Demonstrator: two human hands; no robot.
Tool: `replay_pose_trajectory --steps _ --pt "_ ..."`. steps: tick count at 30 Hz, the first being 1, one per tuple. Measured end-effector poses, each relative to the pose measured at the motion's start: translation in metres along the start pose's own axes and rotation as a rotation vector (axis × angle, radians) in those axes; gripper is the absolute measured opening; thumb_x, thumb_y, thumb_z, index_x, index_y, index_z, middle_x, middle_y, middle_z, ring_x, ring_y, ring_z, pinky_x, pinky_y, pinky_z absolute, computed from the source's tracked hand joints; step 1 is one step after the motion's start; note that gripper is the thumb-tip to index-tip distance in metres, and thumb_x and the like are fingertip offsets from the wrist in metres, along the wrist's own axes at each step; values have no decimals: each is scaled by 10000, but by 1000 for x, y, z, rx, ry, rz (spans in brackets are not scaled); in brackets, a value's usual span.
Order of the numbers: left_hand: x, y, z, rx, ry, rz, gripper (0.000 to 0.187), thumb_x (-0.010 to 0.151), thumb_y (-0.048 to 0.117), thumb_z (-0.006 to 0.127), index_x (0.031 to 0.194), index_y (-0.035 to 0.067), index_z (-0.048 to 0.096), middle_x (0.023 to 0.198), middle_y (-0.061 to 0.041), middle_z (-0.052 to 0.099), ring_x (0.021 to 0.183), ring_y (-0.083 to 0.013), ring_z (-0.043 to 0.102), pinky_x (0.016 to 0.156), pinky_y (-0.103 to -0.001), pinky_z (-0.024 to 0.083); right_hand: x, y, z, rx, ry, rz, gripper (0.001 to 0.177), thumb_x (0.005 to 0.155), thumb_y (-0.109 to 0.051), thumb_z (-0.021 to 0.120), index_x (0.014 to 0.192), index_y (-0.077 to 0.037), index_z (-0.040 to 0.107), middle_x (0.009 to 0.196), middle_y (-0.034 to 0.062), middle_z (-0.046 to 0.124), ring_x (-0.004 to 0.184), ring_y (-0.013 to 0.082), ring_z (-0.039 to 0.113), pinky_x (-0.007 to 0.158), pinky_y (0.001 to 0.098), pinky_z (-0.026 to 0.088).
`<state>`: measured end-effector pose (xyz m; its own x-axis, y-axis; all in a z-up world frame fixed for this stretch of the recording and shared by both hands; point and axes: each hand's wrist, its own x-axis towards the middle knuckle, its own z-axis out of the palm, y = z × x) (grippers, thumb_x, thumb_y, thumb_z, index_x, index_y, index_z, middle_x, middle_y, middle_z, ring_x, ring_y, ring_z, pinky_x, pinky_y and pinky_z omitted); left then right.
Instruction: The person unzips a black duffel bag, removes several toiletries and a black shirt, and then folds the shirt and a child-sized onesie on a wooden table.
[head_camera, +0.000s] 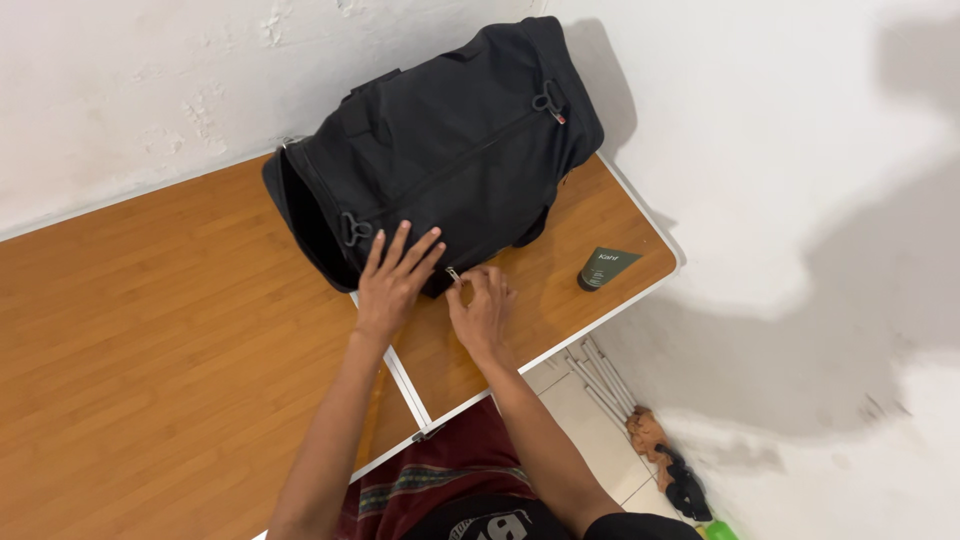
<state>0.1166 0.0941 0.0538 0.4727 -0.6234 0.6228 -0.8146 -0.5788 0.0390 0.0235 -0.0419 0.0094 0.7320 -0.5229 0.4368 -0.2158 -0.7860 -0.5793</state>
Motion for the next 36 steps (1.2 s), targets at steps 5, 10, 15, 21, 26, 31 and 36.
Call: replay_pose_trajectory --steps 5,10,15,21,26,31,36 --pt "0 -2 -4 -42 -17 -30 448 882 280 753 1322 201 728 1524 71 551 1465 -268 433 1228 -515 290 6 5 4 26 22 -76 147 922 -206 684 1023 -100 670 1154 69 601 1161 261 552 937 470 362" --pt "-2 7 3 -118 38 -99 461 869 372 792 1274 160 735 1514 41 551 1465 -300 411 1218 -552 276 7 3 1 19 56 -113 174 976 -246 663 1040 -84 677 1286 151 529 1253 311 480 990 491 346" --pt "-6 10 16 -3 81 -108 397 878 352 800 1242 197 766 1511 66 566 1483 -286 418 1232 -546 295 9 11 -1 71 28 -82 180 1009 -233 641 1067 -64 663 1393 185 470 1306 352 444 1072 514 347" --pt "-7 12 19 -5 93 -119 392 885 353 801 1244 200 764 1507 77 566 1482 -275 414 1237 -552 298 15 21 -7 35 92 -142 165 980 -226 692 1031 -70 679 1401 171 471 1338 377 412 1100 534 358" --pt "-8 15 20 -13 79 -138 386 887 343 797 1242 195 760 1510 75 557 1486 -277 405 1233 -564 301 17 25 -10 43 48 -146 177 982 -222 681 1041 -55 669 1394 179 471 1334 385 414 1091 534 370" --pt "-8 14 19 -26 79 -149 384 884 341 796 1236 191 761 1505 81 560 1484 -272 405 1226 -570 312 17 29 -7 55 48 -143 185 996 -222 673 1039 -43 664 1374 164 489 1303 369 442 1074 514 388" --pt "-7 14 18 -14 87 -144 379 886 331 796 1233 184 764 1504 82 562 1483 -270 402 1215 -573 325 16 28 -6 115 51 -119 184 999 -197 655 1031 -18 630 1339 174 507 1228 363 523 997 475 453"
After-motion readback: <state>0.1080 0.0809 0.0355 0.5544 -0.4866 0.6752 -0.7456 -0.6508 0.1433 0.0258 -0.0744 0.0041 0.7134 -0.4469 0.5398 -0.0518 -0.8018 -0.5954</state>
